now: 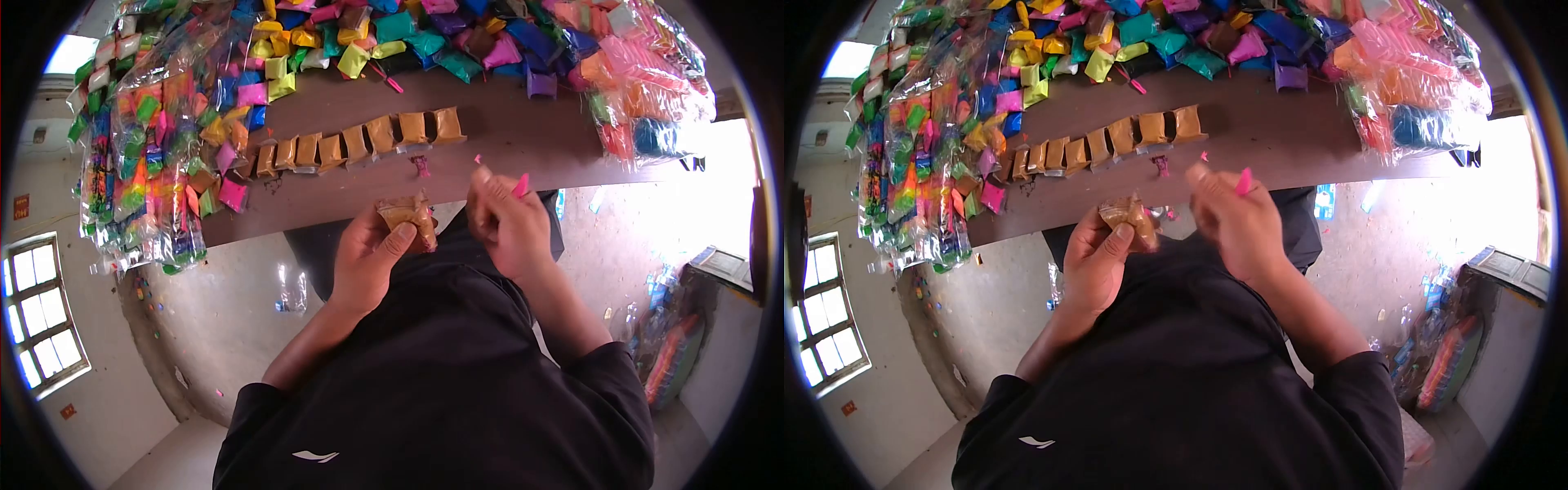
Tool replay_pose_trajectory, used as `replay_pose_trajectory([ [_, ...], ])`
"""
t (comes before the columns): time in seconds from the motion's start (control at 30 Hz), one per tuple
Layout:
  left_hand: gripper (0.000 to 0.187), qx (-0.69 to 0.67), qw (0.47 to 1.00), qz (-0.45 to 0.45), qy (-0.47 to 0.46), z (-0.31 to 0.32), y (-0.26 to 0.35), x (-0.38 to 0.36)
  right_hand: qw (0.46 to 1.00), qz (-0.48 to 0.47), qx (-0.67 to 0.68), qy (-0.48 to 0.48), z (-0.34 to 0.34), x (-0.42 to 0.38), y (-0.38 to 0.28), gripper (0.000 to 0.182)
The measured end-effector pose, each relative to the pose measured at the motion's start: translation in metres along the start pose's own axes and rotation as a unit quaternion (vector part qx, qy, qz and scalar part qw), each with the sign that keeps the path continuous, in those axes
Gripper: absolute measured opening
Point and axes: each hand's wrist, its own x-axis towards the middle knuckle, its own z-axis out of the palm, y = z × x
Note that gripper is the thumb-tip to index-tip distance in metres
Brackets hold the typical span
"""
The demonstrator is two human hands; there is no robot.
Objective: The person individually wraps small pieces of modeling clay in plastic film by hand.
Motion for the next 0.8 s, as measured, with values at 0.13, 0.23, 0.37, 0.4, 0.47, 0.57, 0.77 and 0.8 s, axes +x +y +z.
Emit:
replay_pose_trajectory([
  [0.13, 0.032, -0.044, 0.999, -0.012, -0.016, -0.003, -0.001, 0.001, 0.985, -0.103, -0.138, 0.030, 0.034, -0.011, 0.008, 0.014],
  [0.23, 0.032, -0.074, 0.996, -0.035, -0.041, -0.005, -0.005, 0.003, 0.984, -0.060, -0.167, 0.016, 0.037, -0.007, 0.010, 0.017],
  [0.37, 0.031, -0.162, 0.979, -0.073, -0.095, -0.018, -0.016, 0.006, 0.994, -0.076, -0.074, -0.026, 0.031, -0.003, 0.012, 0.013],
  [0.4, 0.031, -0.162, 0.980, -0.073, -0.094, -0.017, -0.015, 0.006, 0.994, -0.075, -0.074, -0.027, 0.032, -0.004, 0.012, 0.013],
  [0.47, 0.029, -0.085, 0.992, -0.072, -0.066, -0.012, -0.011, 0.007, 0.877, -0.229, -0.414, 0.089, 0.036, -0.007, 0.010, 0.008],
  [0.57, 0.028, -0.101, 0.993, -0.047, -0.029, -0.015, -0.007, 0.010, 0.859, -0.205, -0.450, 0.132, 0.031, -0.006, 0.009, 0.006],
  [0.77, 0.023, -0.129, 0.989, -0.064, 0.027, -0.013, 0.000, 0.013, 0.868, -0.247, -0.430, 0.018, 0.022, -0.008, 0.013, 0.021],
  [0.8, 0.023, -0.129, 0.989, -0.064, 0.026, -0.011, 0.001, 0.013, 0.868, -0.248, -0.430, 0.019, 0.026, -0.009, 0.012, 0.021],
])
